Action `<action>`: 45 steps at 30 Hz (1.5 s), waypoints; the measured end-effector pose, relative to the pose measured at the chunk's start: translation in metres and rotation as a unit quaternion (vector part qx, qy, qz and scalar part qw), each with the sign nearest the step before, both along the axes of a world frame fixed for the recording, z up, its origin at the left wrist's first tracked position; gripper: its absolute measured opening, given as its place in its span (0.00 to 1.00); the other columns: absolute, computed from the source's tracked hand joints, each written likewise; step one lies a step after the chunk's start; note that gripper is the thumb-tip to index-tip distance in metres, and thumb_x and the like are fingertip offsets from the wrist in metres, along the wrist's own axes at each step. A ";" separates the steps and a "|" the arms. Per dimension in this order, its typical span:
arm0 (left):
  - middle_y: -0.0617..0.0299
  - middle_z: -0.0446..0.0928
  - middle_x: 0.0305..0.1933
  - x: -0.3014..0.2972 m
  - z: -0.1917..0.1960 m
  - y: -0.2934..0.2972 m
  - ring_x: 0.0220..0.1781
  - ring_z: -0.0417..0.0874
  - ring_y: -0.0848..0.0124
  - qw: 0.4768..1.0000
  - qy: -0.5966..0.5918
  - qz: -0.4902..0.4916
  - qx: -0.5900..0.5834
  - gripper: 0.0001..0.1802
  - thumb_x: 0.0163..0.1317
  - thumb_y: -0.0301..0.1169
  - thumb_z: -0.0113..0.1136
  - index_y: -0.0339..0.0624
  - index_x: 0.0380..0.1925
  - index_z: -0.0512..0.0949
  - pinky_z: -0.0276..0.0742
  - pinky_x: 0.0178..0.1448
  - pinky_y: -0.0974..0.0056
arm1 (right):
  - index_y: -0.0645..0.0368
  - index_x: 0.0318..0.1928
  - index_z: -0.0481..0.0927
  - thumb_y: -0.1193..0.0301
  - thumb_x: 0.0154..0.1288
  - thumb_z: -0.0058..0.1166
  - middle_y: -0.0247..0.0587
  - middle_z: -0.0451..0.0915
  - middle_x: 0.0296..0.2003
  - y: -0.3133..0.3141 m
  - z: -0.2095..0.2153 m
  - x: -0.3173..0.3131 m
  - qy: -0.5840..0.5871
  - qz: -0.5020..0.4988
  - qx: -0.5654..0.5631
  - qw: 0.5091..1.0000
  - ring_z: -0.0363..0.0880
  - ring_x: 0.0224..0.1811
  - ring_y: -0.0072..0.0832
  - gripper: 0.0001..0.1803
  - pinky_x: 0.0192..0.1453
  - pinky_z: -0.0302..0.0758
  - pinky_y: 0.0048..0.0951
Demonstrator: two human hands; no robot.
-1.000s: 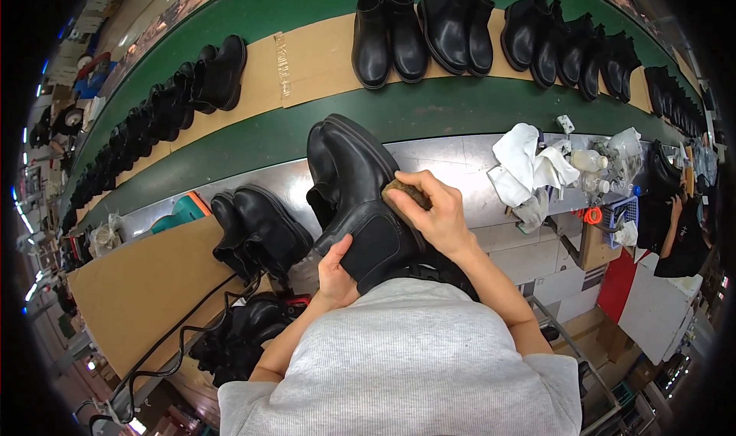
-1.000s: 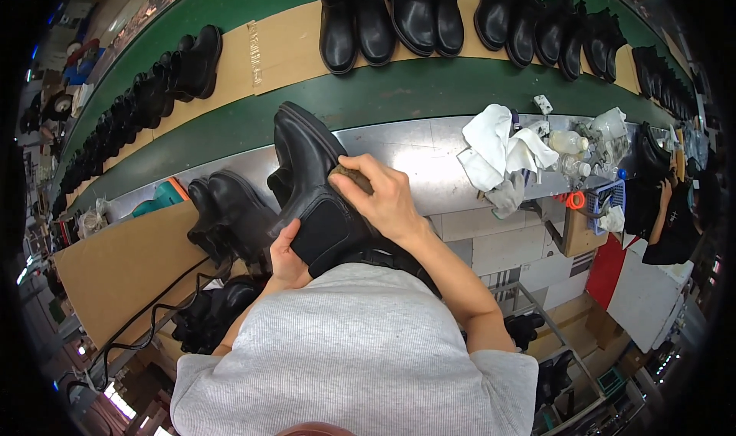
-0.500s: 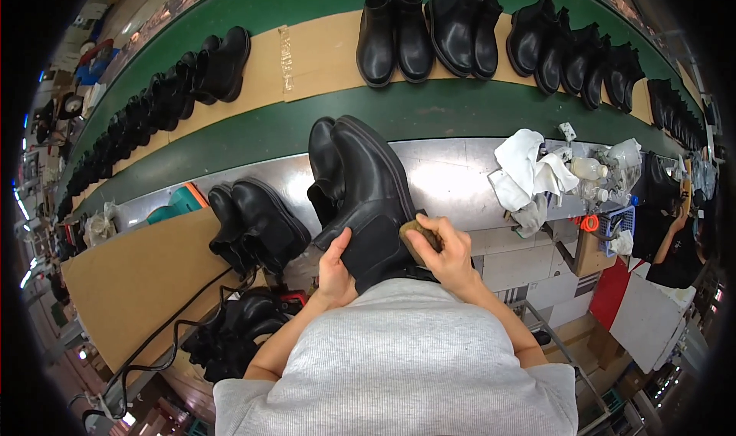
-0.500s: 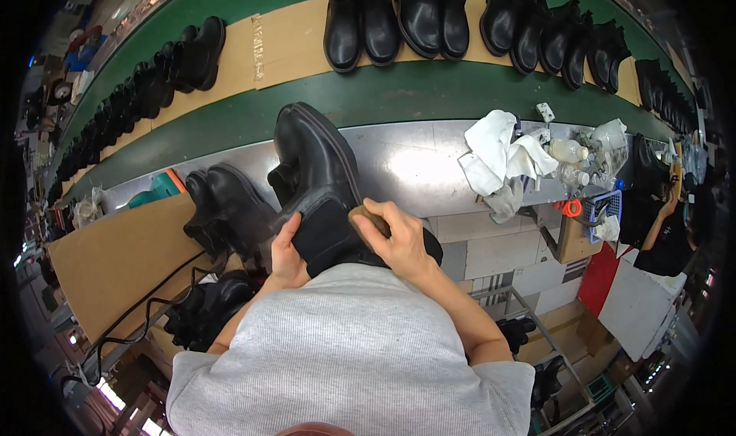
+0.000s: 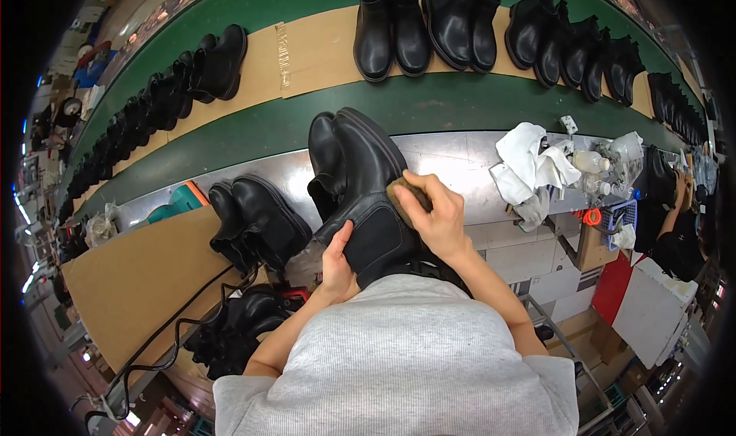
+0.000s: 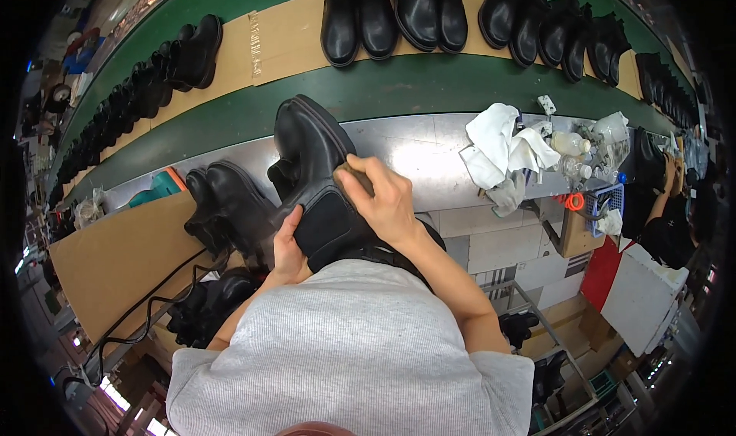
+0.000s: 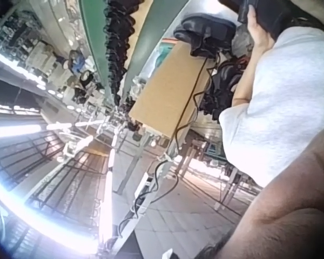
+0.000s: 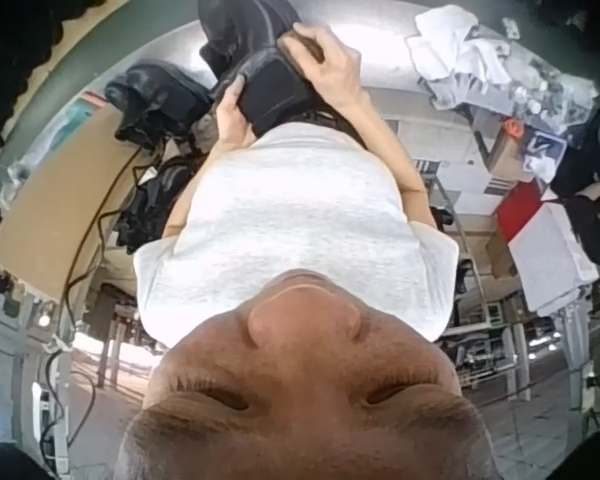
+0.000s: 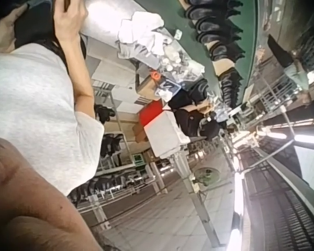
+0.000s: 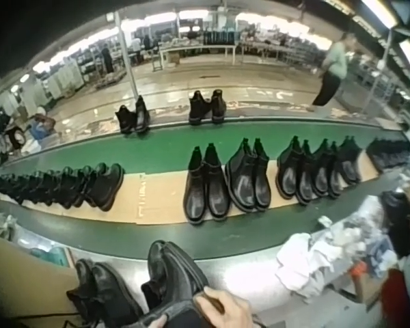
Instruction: Cleaning and inspecting boots on an assembly line using a cloth and air compressor tool.
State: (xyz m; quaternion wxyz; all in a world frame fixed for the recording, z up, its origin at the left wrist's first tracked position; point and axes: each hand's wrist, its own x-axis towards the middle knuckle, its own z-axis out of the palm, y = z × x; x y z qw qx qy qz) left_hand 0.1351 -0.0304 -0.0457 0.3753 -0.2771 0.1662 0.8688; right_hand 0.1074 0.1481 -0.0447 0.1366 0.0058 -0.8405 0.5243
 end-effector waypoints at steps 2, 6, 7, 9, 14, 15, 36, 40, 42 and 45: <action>0.52 0.68 0.61 -0.005 -0.003 0.000 0.62 0.70 0.60 1.000 -0.005 0.012 -0.004 0.29 0.69 0.45 0.32 0.34 0.59 0.64 0.63 0.68 0.57 | 0.65 0.38 0.76 0.74 0.55 0.62 0.45 0.81 0.29 0.001 -0.007 0.016 -0.014 0.008 0.014 1.000 0.82 0.27 0.34 0.12 0.29 0.77 0.27; 0.50 0.72 0.57 -0.001 0.003 0.004 0.57 0.75 0.58 0.998 -0.030 0.016 -0.058 0.28 0.67 0.46 0.36 0.34 0.56 0.69 0.67 0.64 0.56 | 0.65 0.38 0.76 0.74 0.54 0.62 0.45 0.80 0.27 0.011 -0.002 0.038 -0.030 0.004 0.038 0.999 0.82 0.26 0.34 0.12 0.28 0.77 0.27; 0.50 0.72 0.57 -0.001 0.005 0.004 0.57 0.75 0.58 0.999 -0.017 0.010 -0.044 0.28 0.67 0.45 0.36 0.34 0.56 0.69 0.68 0.64 0.56 | 0.64 0.38 0.76 0.74 0.54 0.62 0.45 0.80 0.27 0.011 0.002 0.030 -0.011 -0.001 0.051 0.999 0.82 0.26 0.34 0.12 0.28 0.77 0.27; 0.51 0.71 0.58 -0.001 0.003 0.004 0.59 0.73 0.59 0.999 0.005 0.003 -0.035 0.28 0.68 0.45 0.35 0.35 0.57 0.67 0.67 0.65 0.56 | 0.64 0.38 0.76 0.74 0.54 0.62 0.44 0.80 0.27 0.003 0.001 0.011 0.002 -0.008 0.026 1.000 0.81 0.26 0.34 0.12 0.28 0.77 0.28; 0.52 0.69 0.60 0.001 0.001 0.003 0.60 0.72 0.60 0.999 -0.012 0.033 -0.034 0.28 0.69 0.45 0.33 0.35 0.59 0.66 0.66 0.66 0.56 | 0.66 0.38 0.76 0.75 0.54 0.62 0.41 0.80 0.26 0.009 -0.001 0.039 -0.045 0.014 0.033 0.998 0.81 0.23 0.29 0.12 0.25 0.75 0.26; 0.51 0.71 0.58 0.000 0.001 0.003 0.58 0.74 0.59 0.999 -0.015 0.033 -0.032 0.28 0.68 0.45 0.35 0.35 0.57 0.67 0.67 0.64 0.56 | 0.66 0.38 0.76 0.75 0.54 0.62 0.41 0.81 0.26 0.013 0.002 0.048 -0.082 0.019 0.028 0.996 0.81 0.23 0.29 0.12 0.26 0.76 0.26; 0.58 0.59 0.67 0.003 -0.012 0.002 0.69 0.60 0.65 0.992 0.089 0.009 0.089 0.39 0.67 0.59 0.22 0.42 0.66 0.54 0.54 0.71 0.59 | 0.62 0.41 0.74 0.68 0.58 0.58 0.44 0.80 0.28 -0.027 0.016 -0.001 -0.053 0.169 -0.037 0.984 0.81 0.27 0.37 0.13 0.28 0.76 0.29; 0.61 0.59 0.67 0.006 -0.008 -0.002 0.69 0.59 0.67 0.990 0.124 -0.003 0.070 0.38 0.67 0.60 0.20 0.45 0.66 0.54 0.53 0.71 0.60 | 0.64 0.37 0.75 0.70 0.55 0.61 0.41 0.78 0.24 -0.014 0.013 0.014 -0.024 0.223 -0.037 0.974 0.80 0.23 0.33 0.13 0.24 0.75 0.28; 0.61 0.59 0.67 0.004 -0.012 -0.001 0.69 0.59 0.67 0.989 0.136 -0.014 0.049 0.38 0.67 0.60 0.19 0.45 0.66 0.54 0.53 0.71 0.61 | 0.64 0.37 0.75 0.70 0.54 0.61 0.40 0.78 0.25 -0.018 0.015 0.006 0.029 0.218 -0.025 0.975 0.79 0.23 0.32 0.13 0.24 0.74 0.27; 0.60 0.59 0.67 0.006 -0.018 -0.001 0.69 0.59 0.67 0.960 0.202 0.044 0.189 0.39 0.67 0.60 0.19 0.43 0.65 0.54 0.54 0.71 0.61 | 0.63 0.37 0.76 0.71 0.53 0.62 0.38 0.77 0.26 -0.033 0.019 -0.012 0.089 0.218 -0.008 0.972 0.77 0.22 0.30 0.13 0.24 0.73 0.25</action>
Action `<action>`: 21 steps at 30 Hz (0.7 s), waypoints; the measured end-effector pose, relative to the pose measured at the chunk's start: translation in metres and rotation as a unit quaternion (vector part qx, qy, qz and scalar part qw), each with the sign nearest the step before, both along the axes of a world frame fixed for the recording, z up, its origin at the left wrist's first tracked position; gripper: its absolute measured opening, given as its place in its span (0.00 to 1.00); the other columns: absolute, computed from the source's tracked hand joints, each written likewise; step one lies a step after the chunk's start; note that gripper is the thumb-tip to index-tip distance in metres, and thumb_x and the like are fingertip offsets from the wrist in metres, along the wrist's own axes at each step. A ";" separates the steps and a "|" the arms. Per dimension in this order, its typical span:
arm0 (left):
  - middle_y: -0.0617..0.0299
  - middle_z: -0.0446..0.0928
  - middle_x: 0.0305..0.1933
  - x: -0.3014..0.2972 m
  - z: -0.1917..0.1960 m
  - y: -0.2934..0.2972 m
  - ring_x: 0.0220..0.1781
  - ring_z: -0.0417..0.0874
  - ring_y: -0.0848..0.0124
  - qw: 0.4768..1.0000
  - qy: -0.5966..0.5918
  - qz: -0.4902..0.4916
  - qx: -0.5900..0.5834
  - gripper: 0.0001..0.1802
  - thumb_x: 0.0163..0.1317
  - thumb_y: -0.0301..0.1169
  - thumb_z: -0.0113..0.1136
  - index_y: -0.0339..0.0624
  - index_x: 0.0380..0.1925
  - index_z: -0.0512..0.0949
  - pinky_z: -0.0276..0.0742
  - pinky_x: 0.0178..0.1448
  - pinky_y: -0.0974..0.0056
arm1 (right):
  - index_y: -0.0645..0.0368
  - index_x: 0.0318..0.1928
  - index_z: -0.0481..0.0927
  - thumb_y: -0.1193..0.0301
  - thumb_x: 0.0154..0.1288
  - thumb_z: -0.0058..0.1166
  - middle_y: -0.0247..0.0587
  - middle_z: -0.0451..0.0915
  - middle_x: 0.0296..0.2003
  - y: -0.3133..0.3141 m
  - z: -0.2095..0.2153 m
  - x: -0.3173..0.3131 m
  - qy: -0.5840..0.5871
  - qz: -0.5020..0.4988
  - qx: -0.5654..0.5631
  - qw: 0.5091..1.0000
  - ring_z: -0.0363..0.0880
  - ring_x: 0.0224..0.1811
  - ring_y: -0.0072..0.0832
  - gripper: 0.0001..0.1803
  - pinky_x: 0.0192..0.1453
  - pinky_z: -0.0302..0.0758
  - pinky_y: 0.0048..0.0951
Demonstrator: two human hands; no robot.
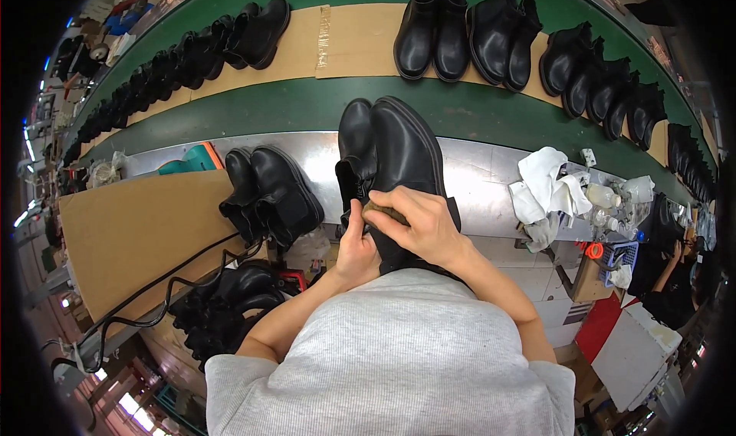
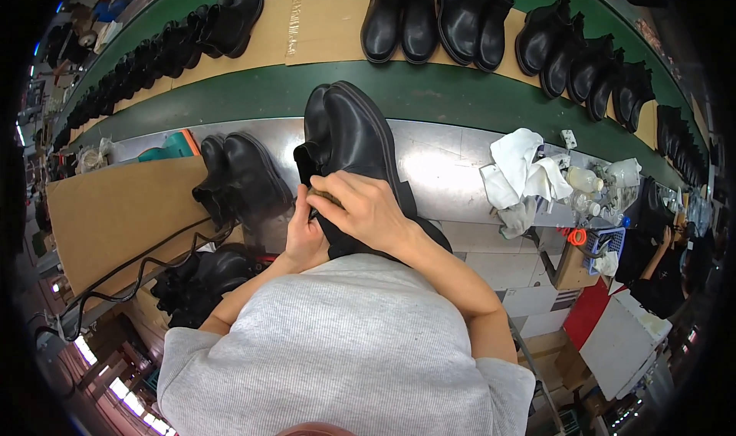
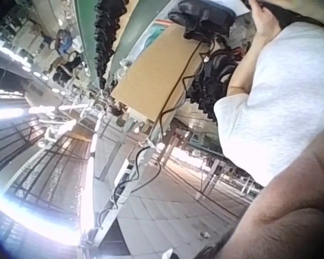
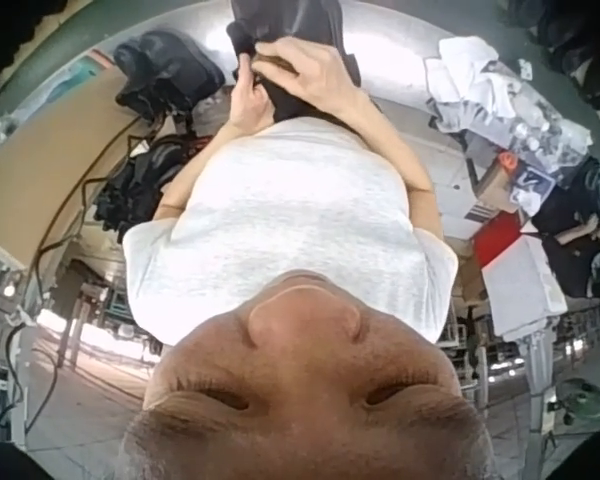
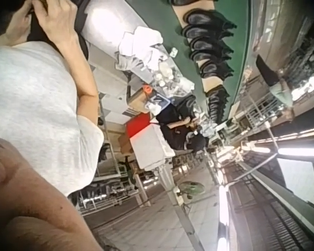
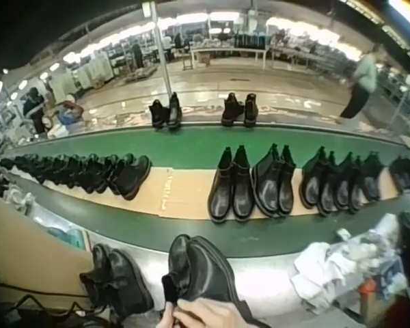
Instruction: Cleaning and inspecting boots on an assembly line using a cloth and air compressor tool.
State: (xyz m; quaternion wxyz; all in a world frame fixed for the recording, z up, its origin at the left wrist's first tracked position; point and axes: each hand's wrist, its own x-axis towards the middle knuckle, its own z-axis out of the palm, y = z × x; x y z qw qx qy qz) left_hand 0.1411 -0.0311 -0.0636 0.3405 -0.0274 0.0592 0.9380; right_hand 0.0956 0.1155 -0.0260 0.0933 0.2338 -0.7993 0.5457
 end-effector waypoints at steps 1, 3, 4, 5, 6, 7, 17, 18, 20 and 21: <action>0.59 0.61 0.66 0.004 0.006 -0.001 0.67 0.61 0.66 0.994 -0.080 -0.004 -0.072 0.39 0.66 0.61 0.20 0.43 0.64 0.57 0.56 0.70 0.60 | 0.64 0.38 0.77 0.73 0.51 0.63 0.39 0.77 0.24 0.003 -0.001 0.005 0.004 0.016 0.018 1.000 0.77 0.21 0.29 0.14 0.23 0.72 0.25; 0.58 0.63 0.65 -0.001 0.017 0.003 0.66 0.64 0.65 0.981 -0.086 0.011 -0.176 0.41 0.65 0.63 0.22 0.42 0.64 0.58 0.58 0.69 0.60 | 0.63 0.38 0.78 0.75 0.48 0.66 0.39 0.76 0.21 0.016 -0.006 0.018 0.001 0.035 0.038 0.999 0.75 0.19 0.28 0.16 0.21 0.70 0.25; 0.58 0.63 0.65 -0.003 0.016 0.003 0.66 0.64 0.65 0.981 -0.087 0.016 -0.174 0.41 0.65 0.63 0.22 0.42 0.64 0.58 0.58 0.69 0.60 | 0.63 0.38 0.78 0.75 0.47 0.66 0.38 0.75 0.19 0.021 -0.012 0.024 0.003 0.015 0.024 1.000 0.74 0.18 0.27 0.16 0.18 0.68 0.25; 0.57 0.63 0.65 -0.004 0.016 0.001 0.66 0.64 0.65 0.981 -0.095 -0.006 -0.167 0.41 0.65 0.63 0.22 0.43 0.64 0.58 0.58 0.69 0.60 | 0.64 0.37 0.78 0.75 0.47 0.66 0.38 0.74 0.19 0.022 -0.011 0.024 0.006 0.004 0.018 1.000 0.73 0.17 0.26 0.15 0.18 0.67 0.25; 0.57 0.63 0.65 -0.004 0.016 0.000 0.66 0.64 0.65 0.982 -0.102 -0.029 -0.159 0.41 0.65 0.63 0.22 0.43 0.64 0.58 0.57 0.69 0.60 | 0.64 0.37 0.78 0.75 0.47 0.66 0.37 0.74 0.19 0.023 -0.008 0.023 0.009 -0.007 0.012 1.000 0.72 0.16 0.25 0.15 0.17 0.66 0.25; 0.58 0.64 0.64 -0.002 0.014 0.002 0.65 0.65 0.66 0.979 -0.129 -0.034 -0.152 0.40 0.65 0.62 0.22 0.44 0.63 0.60 0.59 0.69 0.60 | 0.64 0.37 0.78 0.75 0.47 0.67 0.37 0.73 0.19 0.017 -0.007 0.017 0.038 -0.007 -0.007 0.999 0.72 0.17 0.26 0.15 0.17 0.67 0.25; 0.55 0.59 0.68 -0.009 0.021 -0.001 0.68 0.61 0.59 0.978 -0.148 -0.024 -0.148 0.43 0.64 0.63 0.26 0.39 0.65 0.56 0.56 0.70 0.55 | 0.60 0.39 0.81 0.74 0.56 0.60 0.33 0.80 0.25 0.098 -0.033 0.047 -0.232 -0.157 0.014 0.960 0.74 0.22 0.17 0.09 0.26 0.71 0.20; 0.55 0.59 0.68 -0.011 0.024 0.001 0.68 0.61 0.59 0.978 -0.146 -0.028 -0.148 0.43 0.64 0.63 0.26 0.39 0.65 0.56 0.56 0.70 0.55 | 0.63 0.41 0.80 0.74 0.58 0.58 0.34 0.81 0.28 0.102 -0.041 0.039 -0.213 -0.280 -0.041 0.935 0.74 0.24 0.16 0.10 0.28 0.71 0.18; 0.53 0.60 0.67 -0.016 0.026 0.006 0.68 0.61 0.57 0.969 -0.167 -0.024 -0.183 0.43 0.64 0.63 0.28 0.39 0.65 0.57 0.56 0.70 0.53 | 0.63 0.43 0.79 0.69 0.62 0.54 0.43 0.81 0.29 0.126 -0.068 0.021 -0.248 -0.332 0.080 0.907 0.77 0.27 0.26 0.12 0.32 0.73 0.25; 0.53 0.60 0.67 -0.019 0.025 0.009 0.68 0.61 0.57 0.969 -0.161 -0.037 -0.182 0.43 0.64 0.63 0.28 0.39 0.65 0.57 0.56 0.70 0.53 | 0.62 0.46 0.78 0.68 0.63 0.53 0.45 0.81 0.30 0.139 -0.106 0.020 -0.218 -0.330 0.107 0.912 0.78 0.29 0.31 0.14 0.34 0.73 0.28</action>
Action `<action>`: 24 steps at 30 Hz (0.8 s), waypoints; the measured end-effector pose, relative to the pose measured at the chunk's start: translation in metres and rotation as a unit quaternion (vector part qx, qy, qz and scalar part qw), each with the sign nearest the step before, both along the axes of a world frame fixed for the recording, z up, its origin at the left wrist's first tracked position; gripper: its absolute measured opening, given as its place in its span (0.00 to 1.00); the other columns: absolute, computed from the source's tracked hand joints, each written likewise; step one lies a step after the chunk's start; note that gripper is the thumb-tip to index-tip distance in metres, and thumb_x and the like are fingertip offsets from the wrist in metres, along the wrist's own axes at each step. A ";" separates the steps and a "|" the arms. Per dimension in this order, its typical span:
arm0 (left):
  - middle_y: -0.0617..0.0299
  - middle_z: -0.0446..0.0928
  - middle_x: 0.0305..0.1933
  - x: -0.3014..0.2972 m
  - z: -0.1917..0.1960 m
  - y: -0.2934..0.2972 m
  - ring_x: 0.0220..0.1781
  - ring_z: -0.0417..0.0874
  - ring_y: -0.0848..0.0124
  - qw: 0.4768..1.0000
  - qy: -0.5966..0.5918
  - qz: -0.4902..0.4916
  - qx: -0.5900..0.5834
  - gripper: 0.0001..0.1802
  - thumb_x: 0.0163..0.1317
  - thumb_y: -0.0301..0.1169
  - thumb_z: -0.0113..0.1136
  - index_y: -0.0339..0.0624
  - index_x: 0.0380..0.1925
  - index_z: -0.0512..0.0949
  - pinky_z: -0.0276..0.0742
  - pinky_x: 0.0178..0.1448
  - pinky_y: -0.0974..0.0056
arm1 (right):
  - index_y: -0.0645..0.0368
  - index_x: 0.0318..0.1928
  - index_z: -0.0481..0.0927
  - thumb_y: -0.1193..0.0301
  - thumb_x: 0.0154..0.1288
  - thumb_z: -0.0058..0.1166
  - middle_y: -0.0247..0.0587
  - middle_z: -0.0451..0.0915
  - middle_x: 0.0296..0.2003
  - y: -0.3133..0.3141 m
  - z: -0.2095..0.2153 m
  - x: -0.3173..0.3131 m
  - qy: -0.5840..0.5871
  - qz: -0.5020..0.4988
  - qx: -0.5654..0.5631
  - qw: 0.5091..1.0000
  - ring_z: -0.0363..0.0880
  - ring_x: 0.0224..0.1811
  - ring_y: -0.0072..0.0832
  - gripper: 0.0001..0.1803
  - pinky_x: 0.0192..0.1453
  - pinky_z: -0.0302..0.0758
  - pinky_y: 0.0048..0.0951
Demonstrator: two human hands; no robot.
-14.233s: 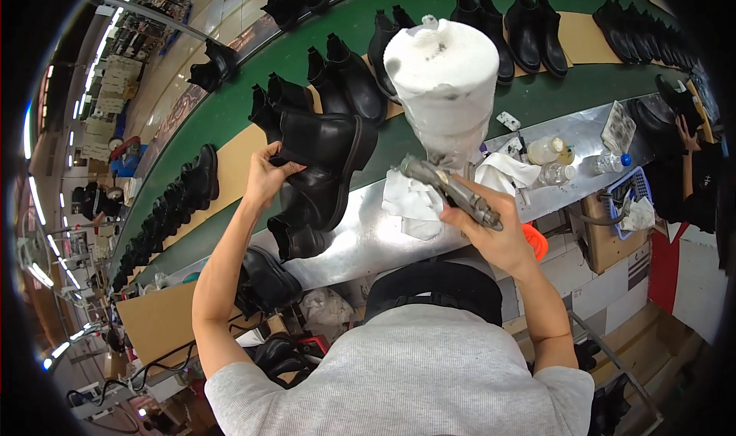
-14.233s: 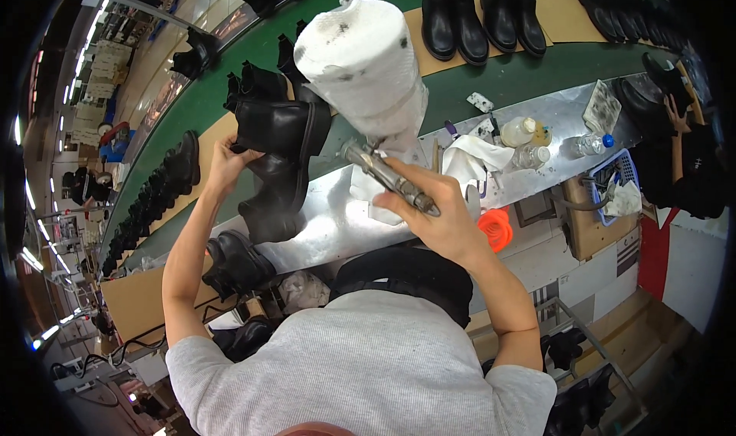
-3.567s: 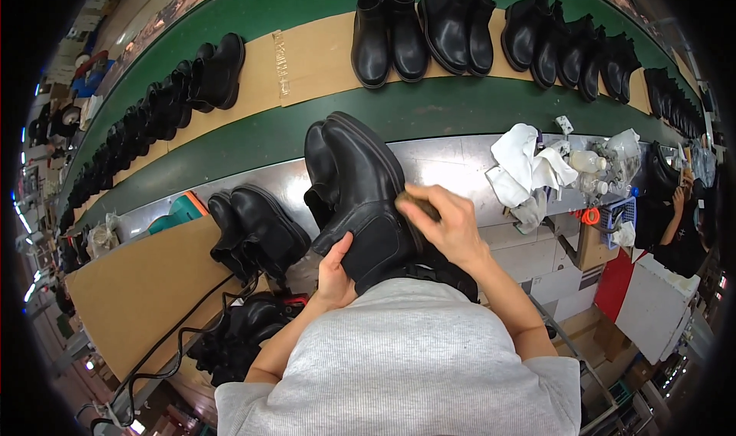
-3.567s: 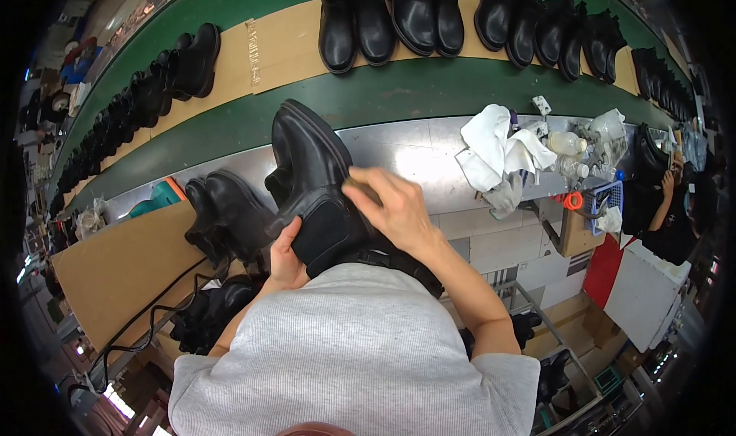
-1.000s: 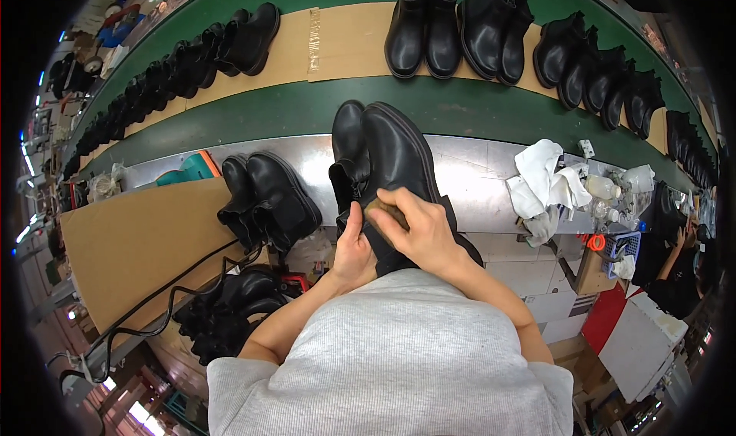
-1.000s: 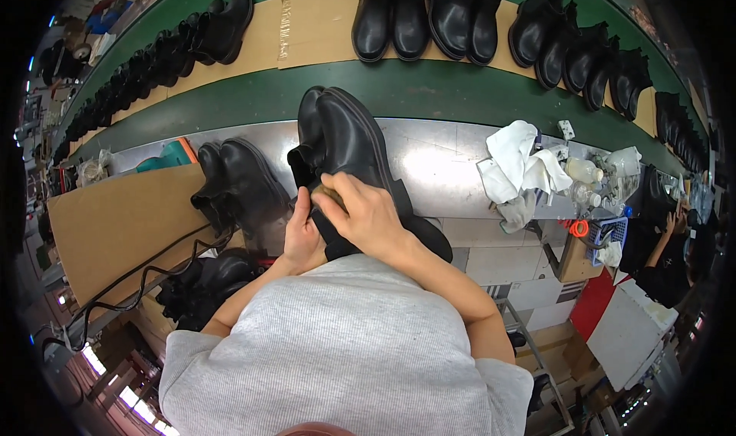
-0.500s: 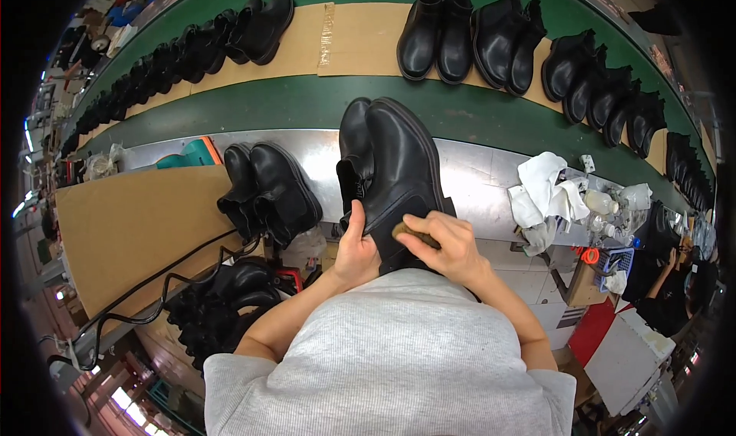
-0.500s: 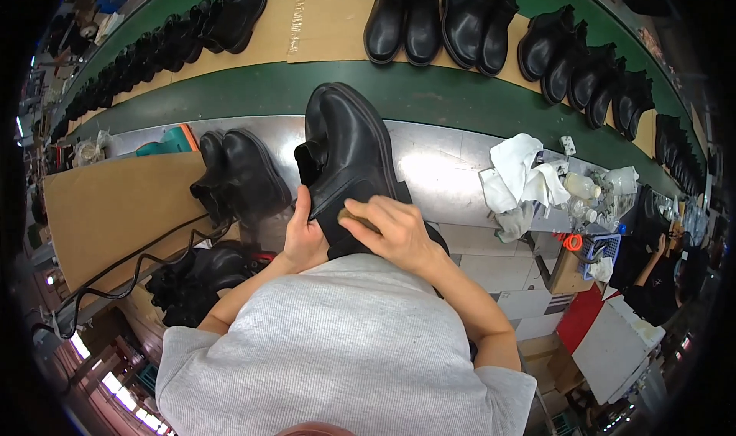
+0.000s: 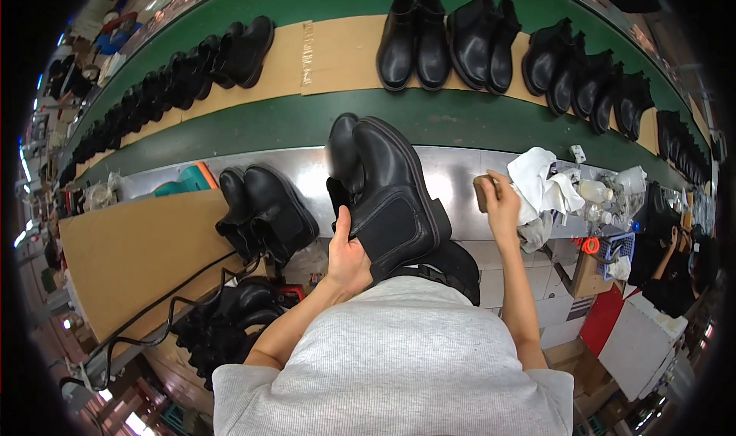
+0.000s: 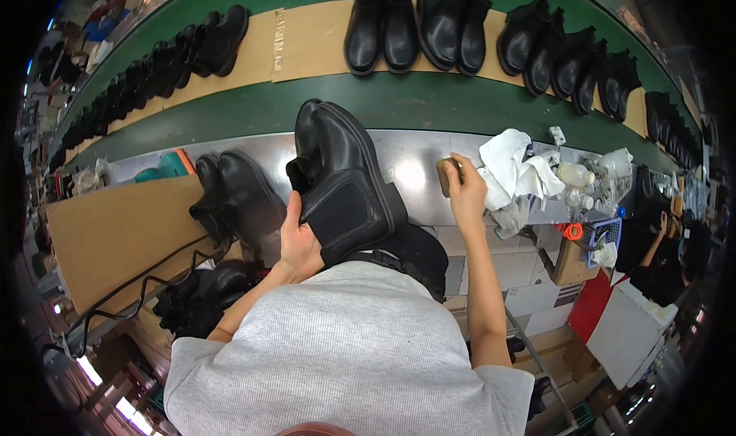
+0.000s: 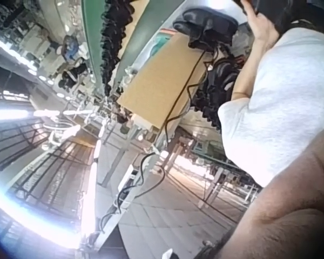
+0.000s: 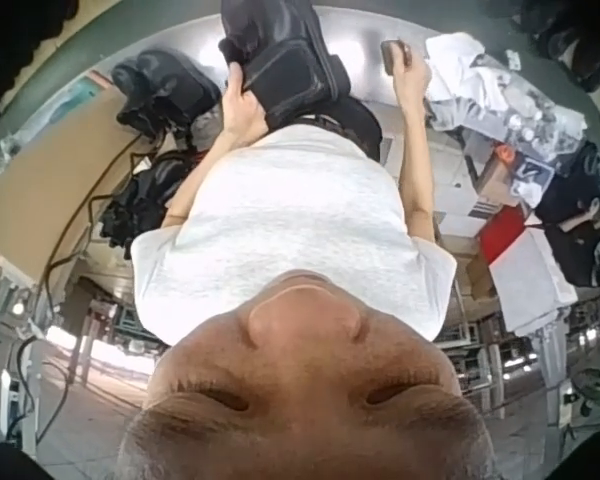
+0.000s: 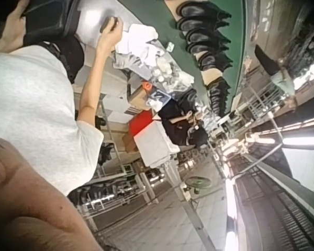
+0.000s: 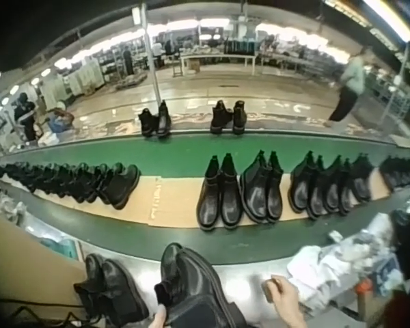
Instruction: Cleaning and inspecting boots on an assembly line using a cloth and air compressor tool.
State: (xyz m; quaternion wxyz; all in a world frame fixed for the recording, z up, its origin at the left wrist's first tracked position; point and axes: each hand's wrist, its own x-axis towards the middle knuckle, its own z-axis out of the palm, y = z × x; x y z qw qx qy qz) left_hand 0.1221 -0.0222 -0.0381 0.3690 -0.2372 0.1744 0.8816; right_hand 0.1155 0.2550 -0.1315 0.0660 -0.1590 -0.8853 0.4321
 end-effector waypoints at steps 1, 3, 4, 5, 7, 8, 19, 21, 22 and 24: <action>0.54 0.60 0.67 0.002 -0.003 -0.006 0.68 0.60 0.57 1.000 0.005 -0.003 0.020 0.43 0.64 0.64 0.27 0.38 0.65 0.56 0.55 0.71 0.54 | 0.61 0.48 0.77 0.66 0.64 0.52 0.47 0.81 0.31 0.006 -0.029 0.001 0.022 0.021 0.043 0.999 0.79 0.30 0.36 0.15 0.37 0.74 0.32; 0.54 0.59 0.68 0.002 -0.008 -0.004 0.69 0.60 0.58 1.000 0.008 -0.008 0.027 0.44 0.63 0.64 0.26 0.38 0.65 0.56 0.54 0.71 0.56 | 0.62 0.51 0.75 0.66 0.65 0.50 0.50 0.80 0.36 0.007 -0.045 0.001 -0.038 0.041 0.077 0.996 0.78 0.36 0.39 0.17 0.43 0.72 0.33; 0.54 0.59 0.68 0.001 -0.009 -0.002 0.69 0.60 0.59 0.999 0.022 -0.015 0.022 0.44 0.64 0.64 0.27 0.38 0.65 0.56 0.54 0.71 0.56 | 0.63 0.54 0.73 0.65 0.66 0.48 0.54 0.79 0.41 0.010 -0.051 0.002 -0.101 0.064 0.110 0.987 0.78 0.42 0.42 0.20 0.49 0.70 0.34; 0.54 0.59 0.68 0.001 -0.010 -0.003 0.69 0.60 0.59 0.999 0.035 -0.014 0.014 0.43 0.64 0.63 0.27 0.38 0.65 0.56 0.54 0.72 0.56 | 0.63 0.54 0.73 0.65 0.66 0.48 0.54 0.79 0.41 0.006 -0.050 0.001 -0.099 0.068 0.107 0.987 0.78 0.42 0.42 0.20 0.49 0.70 0.34; 0.54 0.61 0.67 0.001 -0.011 0.002 0.68 0.61 0.61 0.997 0.060 -0.020 -0.042 0.42 0.65 0.62 0.28 0.38 0.65 0.57 0.54 0.71 0.58 | 0.69 0.59 0.67 0.61 0.67 0.46 0.57 0.77 0.45 -0.012 -0.031 -0.004 -0.001 0.063 0.243 0.968 0.75 0.46 0.44 0.27 0.54 0.68 0.34; 0.54 0.62 0.66 0.003 -0.013 0.006 0.67 0.62 0.63 0.992 0.080 -0.028 -0.093 0.41 0.65 0.61 0.30 0.38 0.64 0.58 0.55 0.70 0.60 | 0.71 0.59 0.65 0.55 0.68 0.43 0.53 0.75 0.50 -0.029 0.004 -0.015 -0.093 0.074 0.010 0.993 0.73 0.50 0.43 0.32 0.56 0.67 0.34; 0.57 0.71 0.56 -0.071 -0.146 -0.104 0.51 0.74 0.67 0.716 0.131 -0.154 -0.669 0.27 0.64 0.37 0.49 0.39 0.61 0.63 0.73 0.49 0.60 | 0.62 0.57 0.69 0.42 0.65 0.40 0.43 0.75 0.51 -0.100 -0.052 -0.048 -0.270 0.037 -0.645 0.714 0.73 0.53 0.30 0.36 0.59 0.68 0.29; 0.55 0.73 0.52 -0.064 -0.161 -0.088 0.49 0.74 0.66 0.851 0.060 -0.138 -0.504 0.28 0.65 0.41 0.48 0.37 0.61 0.63 0.70 0.53 0.61 | 0.62 0.57 0.69 0.43 0.66 0.40 0.43 0.75 0.51 -0.103 -0.062 -0.059 -0.271 0.039 -0.644 0.715 0.74 0.52 0.31 0.35 0.58 0.69 0.30; 0.53 0.72 0.50 -0.066 -0.163 -0.087 0.48 0.74 0.69 0.860 0.056 -0.128 -0.491 0.28 0.62 0.39 0.55 0.38 0.60 0.64 0.68 0.54 0.65 | 0.60 0.57 0.70 0.43 0.66 0.40 0.41 0.75 0.51 -0.106 -0.066 -0.063 -0.274 0.059 -0.620 0.733 0.74 0.52 0.30 0.34 0.57 0.69 0.30; 0.53 0.72 0.48 -0.064 -0.147 -0.073 0.47 0.74 0.70 0.876 0.089 -0.074 -0.469 0.28 0.60 0.36 0.58 0.39 0.59 0.65 0.69 0.53 0.66 | 0.57 0.57 0.70 0.46 0.67 0.39 0.39 0.75 0.52 -0.106 -0.061 -0.065 -0.298 0.059 -0.616 0.727 0.73 0.53 0.29 0.31 0.58 0.69 0.31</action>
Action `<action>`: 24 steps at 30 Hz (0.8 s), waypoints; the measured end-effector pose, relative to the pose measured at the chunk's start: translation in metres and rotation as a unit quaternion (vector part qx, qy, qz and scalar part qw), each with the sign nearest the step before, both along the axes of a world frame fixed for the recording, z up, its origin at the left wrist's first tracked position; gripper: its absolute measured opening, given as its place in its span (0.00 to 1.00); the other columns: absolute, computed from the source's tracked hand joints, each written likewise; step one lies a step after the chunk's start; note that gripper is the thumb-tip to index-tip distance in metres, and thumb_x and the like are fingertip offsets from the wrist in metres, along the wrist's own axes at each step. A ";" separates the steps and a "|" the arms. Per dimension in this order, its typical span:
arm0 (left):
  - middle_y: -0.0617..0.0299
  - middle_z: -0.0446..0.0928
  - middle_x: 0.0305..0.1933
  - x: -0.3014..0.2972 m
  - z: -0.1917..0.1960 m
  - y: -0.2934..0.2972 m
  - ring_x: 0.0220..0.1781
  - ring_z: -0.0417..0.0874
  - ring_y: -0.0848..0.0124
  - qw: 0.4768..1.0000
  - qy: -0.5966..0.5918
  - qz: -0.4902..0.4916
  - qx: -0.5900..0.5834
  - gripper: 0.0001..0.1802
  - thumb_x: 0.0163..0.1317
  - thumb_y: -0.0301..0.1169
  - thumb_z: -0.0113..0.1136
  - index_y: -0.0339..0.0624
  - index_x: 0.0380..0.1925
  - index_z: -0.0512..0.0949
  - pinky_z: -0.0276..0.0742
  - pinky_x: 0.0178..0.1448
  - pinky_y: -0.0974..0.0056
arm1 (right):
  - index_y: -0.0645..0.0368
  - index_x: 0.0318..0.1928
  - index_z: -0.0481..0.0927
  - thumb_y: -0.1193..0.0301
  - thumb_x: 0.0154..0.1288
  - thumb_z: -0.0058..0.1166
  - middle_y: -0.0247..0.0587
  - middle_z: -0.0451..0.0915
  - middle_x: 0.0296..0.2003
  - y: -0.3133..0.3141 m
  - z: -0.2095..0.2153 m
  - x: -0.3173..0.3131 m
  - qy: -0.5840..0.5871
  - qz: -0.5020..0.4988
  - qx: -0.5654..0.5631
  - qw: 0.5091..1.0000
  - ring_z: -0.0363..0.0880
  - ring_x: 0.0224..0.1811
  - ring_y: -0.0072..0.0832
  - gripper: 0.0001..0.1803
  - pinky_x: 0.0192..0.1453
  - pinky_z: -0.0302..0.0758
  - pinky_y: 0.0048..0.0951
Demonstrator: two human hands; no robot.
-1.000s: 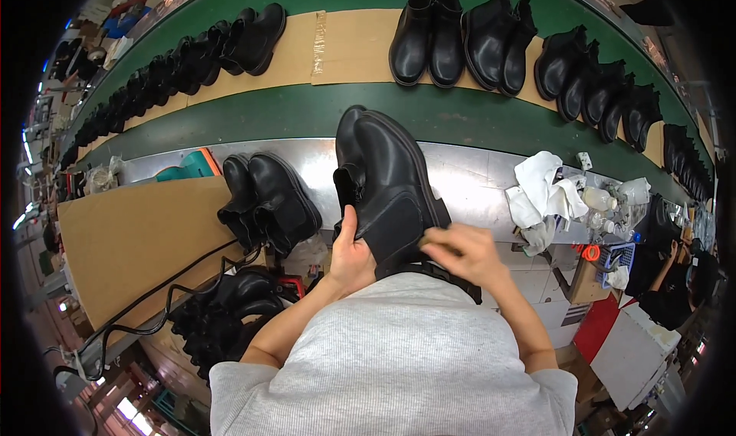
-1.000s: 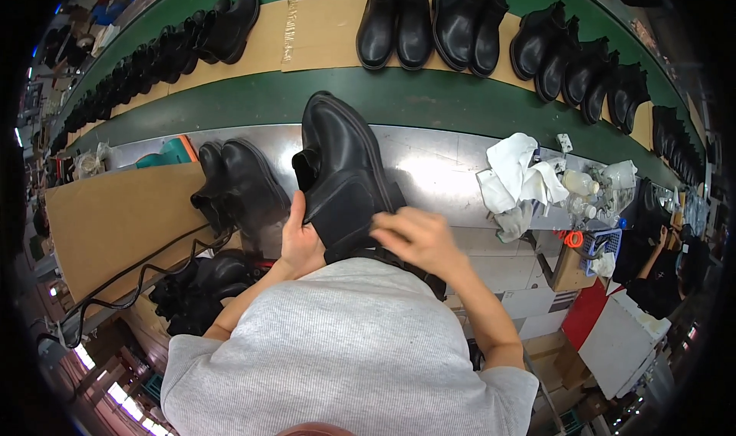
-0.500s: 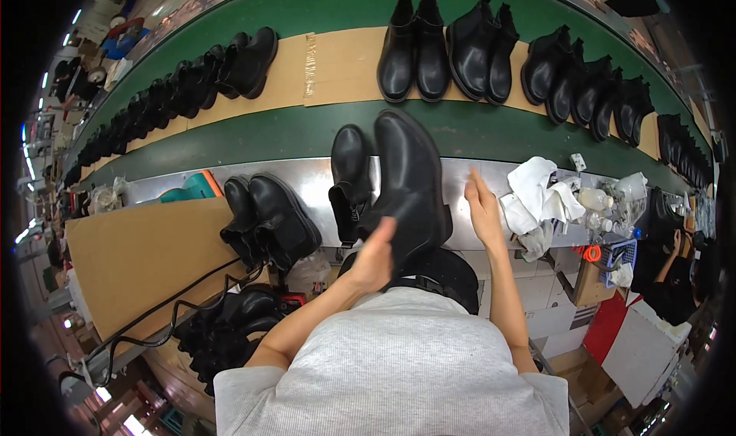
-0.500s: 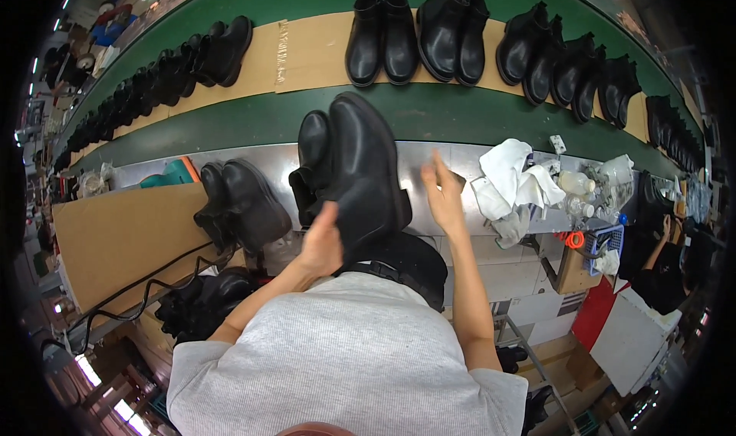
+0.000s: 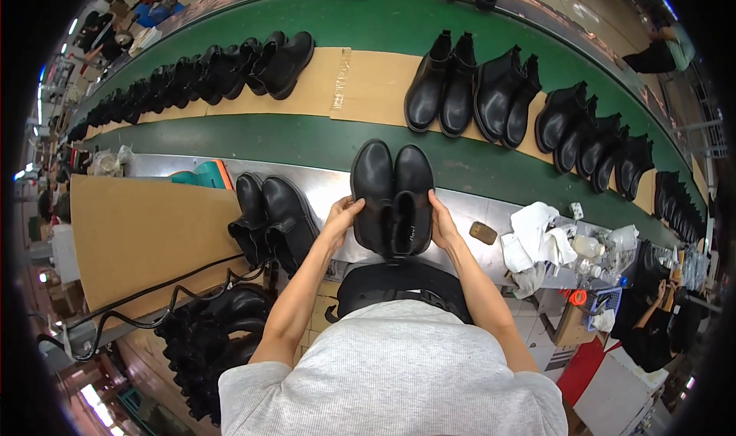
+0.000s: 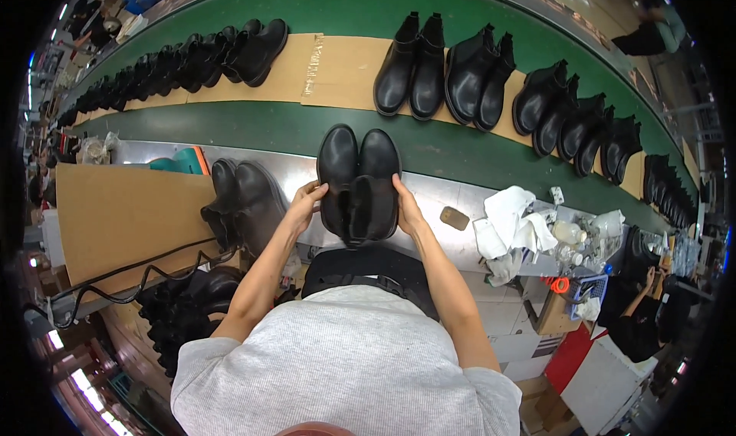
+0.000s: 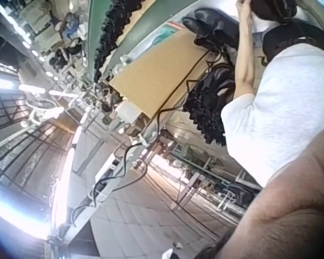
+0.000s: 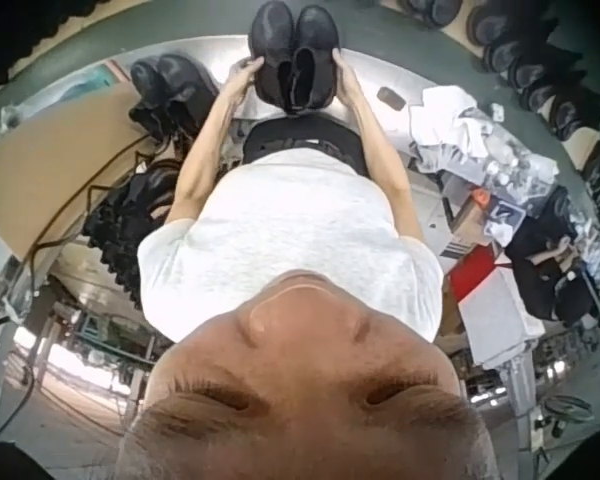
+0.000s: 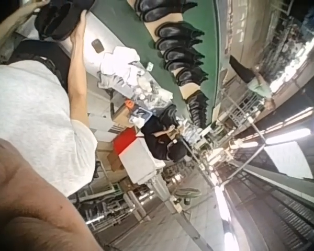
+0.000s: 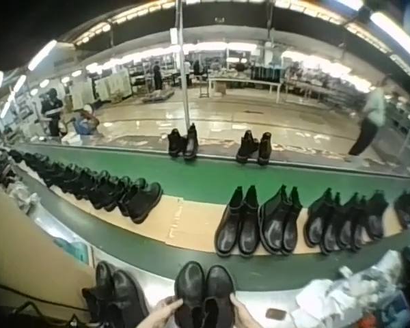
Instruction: Cleaning and inspecting boots on an assembly line using a cloth and air compressor tool.
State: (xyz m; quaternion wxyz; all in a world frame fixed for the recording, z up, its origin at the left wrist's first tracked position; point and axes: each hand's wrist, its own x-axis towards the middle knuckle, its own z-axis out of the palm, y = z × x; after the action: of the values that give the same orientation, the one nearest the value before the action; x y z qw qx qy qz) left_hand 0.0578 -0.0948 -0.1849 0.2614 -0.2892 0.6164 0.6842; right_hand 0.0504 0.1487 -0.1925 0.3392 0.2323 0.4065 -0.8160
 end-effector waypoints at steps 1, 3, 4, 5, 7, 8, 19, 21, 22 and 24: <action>0.53 0.72 0.46 -0.001 0.005 0.004 0.45 0.74 0.71 0.998 0.051 0.028 0.028 0.29 0.58 0.34 0.62 0.39 0.58 0.66 0.69 0.52 0.68 | 0.57 0.57 0.70 0.46 0.67 0.39 0.39 0.75 0.52 0.004 -0.008 -0.002 0.001 0.006 0.003 1.000 0.73 0.53 0.29 0.31 0.58 0.69 0.31; 0.56 0.71 0.45 -0.004 0.027 0.016 0.43 0.75 0.73 0.991 0.095 0.066 0.067 0.29 0.54 0.30 0.65 0.39 0.57 0.67 0.70 0.51 0.69 | 0.60 0.55 0.71 0.46 0.67 0.39 0.40 0.76 0.50 0.022 -0.030 0.000 -0.032 -0.062 -0.111 0.991 0.74 0.52 0.30 0.31 0.56 0.72 0.33; 0.57 0.70 0.45 -0.011 0.050 0.024 0.44 0.75 0.72 0.989 0.123 0.024 0.077 0.30 0.55 0.30 0.65 0.36 0.57 0.66 0.70 0.52 0.69 | 0.56 0.55 0.72 0.46 0.67 0.40 0.40 0.76 0.50 0.027 -0.042 0.001 0.027 -0.095 -0.121 0.988 0.74 0.52 0.32 0.29 0.55 0.73 0.34; 0.57 0.69 0.45 -0.012 0.070 0.022 0.44 0.75 0.71 0.986 0.150 -0.003 0.077 0.31 0.55 0.31 0.65 0.34 0.57 0.64 0.70 0.52 0.68 | 0.54 0.54 0.73 0.46 0.67 0.39 0.39 0.76 0.50 0.016 -0.017 0.000 -0.011 -0.125 -0.136 0.983 0.75 0.52 0.33 0.28 0.56 0.73 0.36; 0.52 0.67 0.53 -0.015 0.081 0.022 0.48 0.76 0.68 0.985 0.144 -0.029 0.086 0.34 0.55 0.31 0.65 0.35 0.60 0.62 0.71 0.54 0.67 | 0.54 0.55 0.72 0.46 0.67 0.40 0.39 0.76 0.50 0.001 0.055 -0.012 0.044 -0.134 -0.315 0.939 0.75 0.52 0.34 0.28 0.59 0.71 0.37; 0.50 0.65 0.56 -0.020 0.087 0.026 0.50 0.76 0.67 0.983 0.152 -0.028 0.100 0.35 0.55 0.31 0.64 0.36 0.61 0.61 0.72 0.54 0.65 | 0.56 0.57 0.71 0.48 0.68 0.39 0.40 0.75 0.52 0.007 0.053 -0.009 0.030 -0.136 -0.310 0.941 0.73 0.54 0.34 0.28 0.62 0.68 0.37; 0.44 0.71 0.45 -0.058 0.089 0.063 0.48 0.79 0.51 0.943 -0.037 0.163 0.287 0.24 0.60 0.41 0.59 0.30 0.44 0.69 0.82 0.48 0.46 | 0.61 0.53 0.70 0.43 0.61 0.49 0.48 0.74 0.47 0.030 0.094 -0.046 -0.045 -0.140 -0.118 0.982 0.75 0.50 0.36 0.34 0.57 0.73 0.41; 0.42 0.71 0.45 -0.058 0.096 0.068 0.47 0.79 0.52 0.937 -0.052 0.186 0.290 0.24 0.60 0.41 0.59 0.29 0.44 0.68 0.82 0.47 0.47 | 0.61 0.52 0.71 0.42 0.58 0.52 0.49 0.74 0.44 0.032 0.093 -0.045 -0.051 -0.150 -0.125 0.979 0.75 0.48 0.37 0.35 0.56 0.75 0.41; 0.42 0.71 0.45 -0.060 0.098 0.071 0.47 0.79 0.52 0.938 -0.054 0.181 0.290 0.24 0.60 0.41 0.59 0.29 0.44 0.68 0.82 0.47 0.47 | 0.61 0.52 0.71 0.42 0.58 0.52 0.49 0.74 0.44 0.034 0.092 -0.044 -0.050 -0.154 -0.126 0.979 0.75 0.48 0.37 0.35 0.56 0.75 0.41; 0.41 0.71 0.45 -0.059 0.101 0.072 0.47 0.80 0.51 0.939 -0.042 0.178 0.292 0.25 0.60 0.41 0.59 0.27 0.44 0.68 0.82 0.47 0.47 | 0.62 0.52 0.71 0.42 0.58 0.51 0.49 0.74 0.44 0.032 0.094 -0.043 -0.042 -0.169 -0.141 0.975 0.75 0.48 0.37 0.35 0.56 0.74 0.41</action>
State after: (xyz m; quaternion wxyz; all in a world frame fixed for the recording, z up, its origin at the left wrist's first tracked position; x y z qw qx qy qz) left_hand -0.0014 -0.0226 -0.0837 0.2342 -0.3332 0.3163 0.8568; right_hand 0.0072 0.1812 -0.0988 0.2431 0.2816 0.2273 -0.9000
